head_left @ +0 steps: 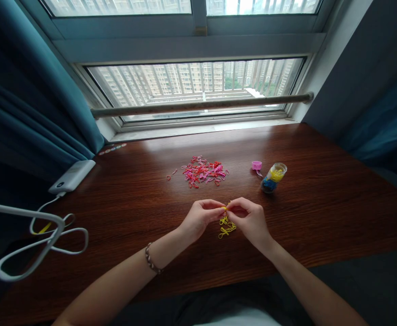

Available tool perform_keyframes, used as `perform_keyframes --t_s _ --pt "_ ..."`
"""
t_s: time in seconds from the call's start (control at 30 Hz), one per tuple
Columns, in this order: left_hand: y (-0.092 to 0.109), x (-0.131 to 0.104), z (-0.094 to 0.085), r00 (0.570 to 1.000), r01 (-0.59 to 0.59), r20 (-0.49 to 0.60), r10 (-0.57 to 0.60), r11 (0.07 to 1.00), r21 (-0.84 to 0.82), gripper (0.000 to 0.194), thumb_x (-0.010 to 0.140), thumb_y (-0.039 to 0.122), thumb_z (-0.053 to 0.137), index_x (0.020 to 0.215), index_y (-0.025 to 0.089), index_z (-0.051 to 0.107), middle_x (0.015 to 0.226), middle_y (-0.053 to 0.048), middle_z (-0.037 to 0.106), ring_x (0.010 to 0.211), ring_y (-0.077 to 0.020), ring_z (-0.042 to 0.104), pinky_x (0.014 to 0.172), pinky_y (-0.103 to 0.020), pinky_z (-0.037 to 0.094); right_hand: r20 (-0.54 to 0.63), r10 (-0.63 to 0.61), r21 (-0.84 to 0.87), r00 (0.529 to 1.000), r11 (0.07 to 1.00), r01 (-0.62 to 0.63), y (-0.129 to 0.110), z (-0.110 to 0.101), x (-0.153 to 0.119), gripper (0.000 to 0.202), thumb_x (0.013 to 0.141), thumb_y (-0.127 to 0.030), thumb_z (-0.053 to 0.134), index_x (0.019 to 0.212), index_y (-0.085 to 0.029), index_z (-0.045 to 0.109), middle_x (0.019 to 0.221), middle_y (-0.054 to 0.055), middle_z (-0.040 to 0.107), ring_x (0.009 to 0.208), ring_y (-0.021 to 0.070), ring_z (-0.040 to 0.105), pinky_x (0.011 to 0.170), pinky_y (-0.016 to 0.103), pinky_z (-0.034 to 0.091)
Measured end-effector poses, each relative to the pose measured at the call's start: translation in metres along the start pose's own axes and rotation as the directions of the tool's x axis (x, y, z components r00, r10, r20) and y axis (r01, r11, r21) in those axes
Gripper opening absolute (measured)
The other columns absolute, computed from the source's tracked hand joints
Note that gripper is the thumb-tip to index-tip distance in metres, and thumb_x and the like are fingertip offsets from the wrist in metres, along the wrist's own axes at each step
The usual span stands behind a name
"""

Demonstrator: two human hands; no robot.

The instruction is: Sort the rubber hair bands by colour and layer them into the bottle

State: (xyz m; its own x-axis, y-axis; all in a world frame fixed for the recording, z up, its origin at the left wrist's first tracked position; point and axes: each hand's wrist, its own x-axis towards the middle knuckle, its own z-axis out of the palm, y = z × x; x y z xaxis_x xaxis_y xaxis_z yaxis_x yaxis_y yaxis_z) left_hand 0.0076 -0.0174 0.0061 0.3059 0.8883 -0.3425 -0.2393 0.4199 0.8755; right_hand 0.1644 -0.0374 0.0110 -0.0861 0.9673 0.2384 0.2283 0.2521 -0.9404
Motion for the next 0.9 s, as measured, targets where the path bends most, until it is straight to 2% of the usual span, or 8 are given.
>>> perform_keyframes --t_s 0.13,0.27,0.43,0.5,0.57,0.67,0.73,0.9 --pt "-0.002 -0.001 0.002 1.0 -0.027 0.007 0.027 0.999 -0.041 0.022 0.058 0.021 0.075 0.074 0.011 0.065 0.072 -0.005 0.068 0.068 -0.0131 0.062 0.072 -0.027 0.049 -0.02 0.095 0.097 0.995 0.991 -0.092 0.002 0.0 -0.001 0.005 0.069 -0.02 0.061 0.073 -0.017 0.062 0.072 0.002 0.064 0.066 0.015 0.062 0.063 0.026 0.053" --pt "-0.003 -0.003 0.003 0.993 -0.117 -0.03 0.118 0.992 0.047 0.02 0.057 0.02 0.076 0.071 0.012 0.065 0.072 -0.003 0.067 0.065 -0.0125 0.061 0.067 -0.025 0.048 -0.003 0.111 0.14 0.994 0.984 -0.11 0.002 0.0 -0.002 0.006 0.069 -0.021 0.062 0.073 -0.017 0.062 0.072 0.002 0.064 0.066 0.015 0.062 0.062 0.026 0.053" --pt "0.006 0.004 0.001 0.979 -0.192 -0.032 0.2 0.966 0.171 0.019 0.055 0.022 0.077 0.066 0.011 0.065 0.07 -0.003 0.067 0.061 -0.0126 0.06 0.062 -0.025 0.048 0.157 0.111 0.208 0.981 0.968 -0.143 0.004 -0.016 0.011 0.016 0.068 -0.027 0.065 0.08 -0.016 0.063 0.078 0.003 0.066 0.073 0.0158 0.064 0.069 0.028 0.054" --pt "0.014 0.01 -0.003 0.967 -0.235 -0.043 0.25 0.948 0.216 0.02 0.056 0.023 0.076 0.067 0.011 0.065 0.07 -0.003 0.067 0.06 -0.0126 0.061 0.06 -0.025 0.049 0.2 0.114 0.194 0.973 0.969 -0.153 0.009 -0.026 0.02 0.024 0.067 -0.029 0.066 0.087 -0.016 0.062 0.083 0.004 0.066 0.076 0.0162 0.064 0.072 0.029 0.053" --pt "0.026 0.019 -0.008 0.947 -0.3 -0.027 0.319 0.913 0.275 0.02 0.057 0.023 0.075 0.07 0.011 0.066 0.07 -0.004 0.067 0.06 -0.013 0.061 0.061 -0.025 0.05 0.174 0.095 0.075 0.98 0.991 -0.109 0.016 -0.034 0.028 0.024 0.069 -0.031 0.064 0.087 -0.016 0.063 0.082 0.004 0.066 0.074 0.0155 0.063 0.07 0.029 0.052" --pt "0.048 0.036 -0.009 0.912 -0.407 0.089 0.4 0.859 0.312 0.021 0.057 0.023 0.076 0.07 0.01 0.066 0.073 -0.006 0.067 0.063 -0.0148 0.063 0.063 -0.028 0.052 0.178 0.029 -0.188 0.984 0.982 0.005 0.03 -0.035 0.031 0.023 0.071 -0.033 0.063 0.086 -0.016 0.063 0.077 0.003 0.063 0.067 0.0137 0.059 0.063 0.027 0.05" --pt "0.063 0.049 -0.002 0.88 -0.474 0.19 0.434 0.827 0.304 0.022 0.056 0.023 0.076 0.07 0.009 0.066 0.076 -0.007 0.068 0.066 -0.0162 0.064 0.064 -0.029 0.054 0.223 -0.01 -0.311 0.975 0.947 0.081 0.038 -0.029 0.027 0.026 0.07 -0.032 0.066 0.09 -0.017 0.063 0.08 0.003 0.06 0.067 0.0129 0.056 0.062 0.026 0.048" --pt "0.093 0.086 0.045 0.741 -0.653 0.453 0.496 0.691 0.31 0.018 0.059 0.021 0.073 0.07 0.009 0.066 0.079 -0.006 0.066 0.068 -0.0134 0.063 0.067 -0.025 0.053 0.297 -0.085 -0.434 0.951 0.875 0.214 0.044 -0.013 0.014 0.021 0.069 -0.027 0.068 0.087 -0.018 0.062 0.087 0.003 0.055 0.075 0.0137 0.052 0.069 0.026 0.045"
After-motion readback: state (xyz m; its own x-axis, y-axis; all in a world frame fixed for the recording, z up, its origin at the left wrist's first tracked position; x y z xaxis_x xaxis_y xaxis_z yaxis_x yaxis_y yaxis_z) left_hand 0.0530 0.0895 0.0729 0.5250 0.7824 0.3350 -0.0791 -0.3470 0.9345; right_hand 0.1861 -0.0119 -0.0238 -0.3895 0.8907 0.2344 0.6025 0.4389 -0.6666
